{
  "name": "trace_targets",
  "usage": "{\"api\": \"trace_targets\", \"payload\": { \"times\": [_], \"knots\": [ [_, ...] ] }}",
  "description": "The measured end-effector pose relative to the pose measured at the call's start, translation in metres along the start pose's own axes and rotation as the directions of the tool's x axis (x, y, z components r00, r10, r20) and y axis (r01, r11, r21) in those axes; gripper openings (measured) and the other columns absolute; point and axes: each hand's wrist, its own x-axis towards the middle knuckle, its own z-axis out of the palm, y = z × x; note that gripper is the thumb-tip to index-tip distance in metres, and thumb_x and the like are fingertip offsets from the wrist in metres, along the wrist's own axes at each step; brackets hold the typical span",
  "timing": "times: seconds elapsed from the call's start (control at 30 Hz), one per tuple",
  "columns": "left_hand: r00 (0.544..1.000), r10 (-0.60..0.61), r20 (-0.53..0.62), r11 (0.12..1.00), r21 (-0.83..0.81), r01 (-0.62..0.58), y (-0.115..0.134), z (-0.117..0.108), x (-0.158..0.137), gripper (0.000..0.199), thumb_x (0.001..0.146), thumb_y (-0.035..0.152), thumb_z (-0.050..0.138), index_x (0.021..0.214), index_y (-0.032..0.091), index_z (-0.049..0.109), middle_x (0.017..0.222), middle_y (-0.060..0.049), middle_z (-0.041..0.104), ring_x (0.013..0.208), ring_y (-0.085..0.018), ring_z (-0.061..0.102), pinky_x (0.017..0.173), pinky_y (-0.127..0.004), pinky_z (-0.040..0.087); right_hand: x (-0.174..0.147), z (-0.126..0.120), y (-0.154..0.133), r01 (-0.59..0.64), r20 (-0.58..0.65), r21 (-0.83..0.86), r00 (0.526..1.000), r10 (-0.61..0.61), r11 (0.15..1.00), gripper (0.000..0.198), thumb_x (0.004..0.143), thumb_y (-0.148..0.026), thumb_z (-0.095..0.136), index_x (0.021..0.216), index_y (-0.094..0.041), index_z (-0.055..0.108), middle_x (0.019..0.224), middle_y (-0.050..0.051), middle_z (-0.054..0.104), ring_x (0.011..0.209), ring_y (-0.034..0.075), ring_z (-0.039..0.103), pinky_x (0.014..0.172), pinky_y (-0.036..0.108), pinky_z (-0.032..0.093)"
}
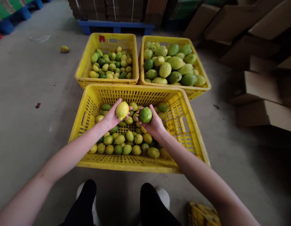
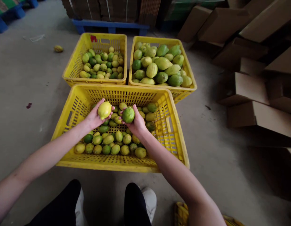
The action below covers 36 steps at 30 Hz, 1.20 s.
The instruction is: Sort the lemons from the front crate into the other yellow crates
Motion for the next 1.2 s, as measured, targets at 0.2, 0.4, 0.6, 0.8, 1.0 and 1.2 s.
{"api": "trace_targets", "payload": {
  "times": [0.2,0.4,0.6,0.8,1.0,1.2],
  "knots": [
    [1.000,-0.011,0.009,0.994,-0.112,0.012,-0.003,-0.003,0.004,0.026,0.098,0.030,0.045,0.095,0.014,0.065,0.076,-0.005,0.071,0.061,-0.017,0.069,0.050,-0.025,0.058,-0.005,0.000,-0.002,-0.034,0.136,-0.024,0.990,0.037,0.999,0.028,0.091,-0.042,0.054,0.086,-0.017,0.066,0.078,0.006,0.070,0.068,0.018,0.063,0.054,0.026,0.050],
    [0.997,-0.046,-0.061,0.998,-0.054,0.042,0.000,-0.005,0.003,0.032,0.094,0.031,0.045,0.072,0.014,0.062,0.061,-0.003,0.064,0.048,-0.014,0.061,0.037,-0.019,0.045,-0.009,0.000,-0.002,0.000,0.261,-0.063,0.965,0.017,0.998,0.025,0.077,-0.034,0.054,0.084,-0.015,0.068,0.077,0.006,0.067,0.067,0.020,0.061,0.048,0.026,0.045],
    [0.997,0.044,0.069,0.990,0.128,-0.052,-0.001,-0.005,0.001,0.034,0.088,0.025,0.048,0.059,0.013,0.061,0.054,-0.005,0.062,0.043,-0.014,0.059,0.036,-0.021,0.041,-0.015,0.005,-0.002,0.025,0.289,-0.072,0.957,-0.003,0.997,0.025,0.069,-0.032,0.049,0.082,-0.017,0.064,0.075,0.008,0.065,0.064,0.021,0.058,0.045,0.027,0.042],
    [0.966,0.074,0.249,0.959,0.248,-0.138,-0.003,-0.004,-0.006,0.039,0.088,0.025,0.046,0.057,0.012,0.066,0.053,-0.009,0.064,0.044,-0.017,0.061,0.039,-0.024,0.044,-0.023,0.009,-0.006,0.098,0.315,-0.100,0.947,-0.062,0.990,0.024,0.068,-0.035,0.055,0.081,-0.018,0.064,0.071,0.005,0.064,0.055,0.019,0.056,0.037,0.023,0.033],
    [0.966,0.044,0.256,0.942,0.310,-0.125,-0.004,-0.003,-0.015,0.040,0.087,0.022,0.046,0.055,0.011,0.068,0.051,-0.010,0.063,0.043,-0.019,0.061,0.042,-0.025,0.045,-0.025,0.006,-0.002,0.223,0.402,-0.219,0.908,-0.120,0.950,0.022,0.065,-0.033,0.060,0.079,-0.017,0.065,0.070,0.005,0.066,0.056,0.018,0.059,0.043,0.026,0.043],
    [0.968,0.089,0.233,0.975,0.180,-0.133,-0.004,-0.001,-0.014,0.031,0.084,0.024,0.049,0.060,0.012,0.065,0.056,-0.007,0.063,0.047,-0.017,0.061,0.044,-0.024,0.047,-0.024,0.012,0.002,0.200,0.333,-0.190,0.934,-0.128,0.961,0.023,0.071,-0.029,0.063,0.091,-0.019,0.067,0.084,0.004,0.070,0.071,0.019,0.065,0.051,0.026,0.050]
  ]
}}
